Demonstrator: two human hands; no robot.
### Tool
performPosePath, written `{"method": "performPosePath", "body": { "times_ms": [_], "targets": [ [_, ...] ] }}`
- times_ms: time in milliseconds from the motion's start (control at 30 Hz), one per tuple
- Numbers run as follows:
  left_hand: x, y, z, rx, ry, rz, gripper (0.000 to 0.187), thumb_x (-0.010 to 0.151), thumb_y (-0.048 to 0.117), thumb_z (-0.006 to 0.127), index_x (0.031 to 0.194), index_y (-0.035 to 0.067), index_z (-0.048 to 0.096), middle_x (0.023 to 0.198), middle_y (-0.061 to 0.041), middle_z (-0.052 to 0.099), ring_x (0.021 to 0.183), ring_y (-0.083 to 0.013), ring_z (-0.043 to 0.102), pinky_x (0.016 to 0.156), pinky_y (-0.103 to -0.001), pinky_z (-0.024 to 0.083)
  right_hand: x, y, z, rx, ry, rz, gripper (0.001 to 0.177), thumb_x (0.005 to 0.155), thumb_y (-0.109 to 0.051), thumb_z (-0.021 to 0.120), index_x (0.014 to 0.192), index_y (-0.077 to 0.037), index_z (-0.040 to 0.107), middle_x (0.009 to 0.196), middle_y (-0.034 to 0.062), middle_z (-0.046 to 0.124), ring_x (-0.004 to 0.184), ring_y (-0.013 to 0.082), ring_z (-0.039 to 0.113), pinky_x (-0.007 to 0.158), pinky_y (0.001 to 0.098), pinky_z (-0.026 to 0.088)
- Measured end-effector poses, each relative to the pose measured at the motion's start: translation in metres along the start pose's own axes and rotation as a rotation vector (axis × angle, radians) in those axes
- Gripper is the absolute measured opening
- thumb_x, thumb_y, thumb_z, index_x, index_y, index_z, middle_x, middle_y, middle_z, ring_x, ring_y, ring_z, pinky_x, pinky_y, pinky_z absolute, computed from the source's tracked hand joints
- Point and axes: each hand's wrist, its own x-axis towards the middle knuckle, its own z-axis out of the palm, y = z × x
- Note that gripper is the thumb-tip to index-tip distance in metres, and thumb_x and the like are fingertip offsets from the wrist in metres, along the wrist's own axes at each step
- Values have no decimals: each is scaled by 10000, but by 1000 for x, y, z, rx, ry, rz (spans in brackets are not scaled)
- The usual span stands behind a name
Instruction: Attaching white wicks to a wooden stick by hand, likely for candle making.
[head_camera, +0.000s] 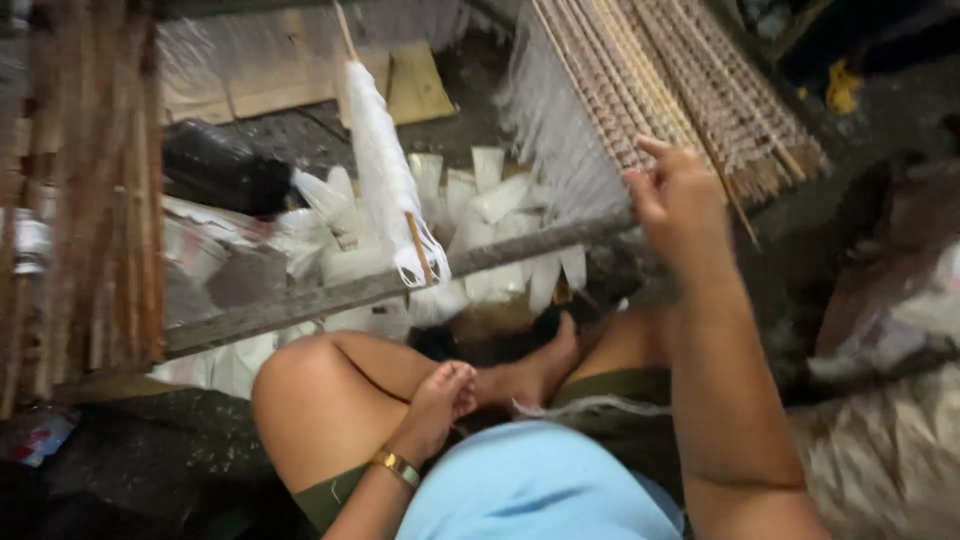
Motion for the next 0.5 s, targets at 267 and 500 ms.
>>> {"method": "performPosePath", "body": {
  "times_ms": [267, 500],
  "targets": [
    [-22, 14, 3, 201, 43, -48, 127, 1051, 223, 570, 1034, 133, 658, 835, -35, 649, 674, -111, 661, 679, -247, 618, -199, 80, -59, 28, -551, 569, 168, 993, -200, 670, 1082, -72, 736, 945, 219, 724, 942, 431, 681, 797, 521, 514],
    [-21, 20, -7, 151, 35, -6, 132, 1088, 253, 557, 1078, 146, 635, 841, 21, 651, 699, -69, 672, 709, -234, 637, -260, 107, -47, 438, -880, 1341, 358, 929, -66, 502, 1217, 71, 665, 1025, 278, 740, 903, 410, 741, 785, 491, 581]
  ]
}}
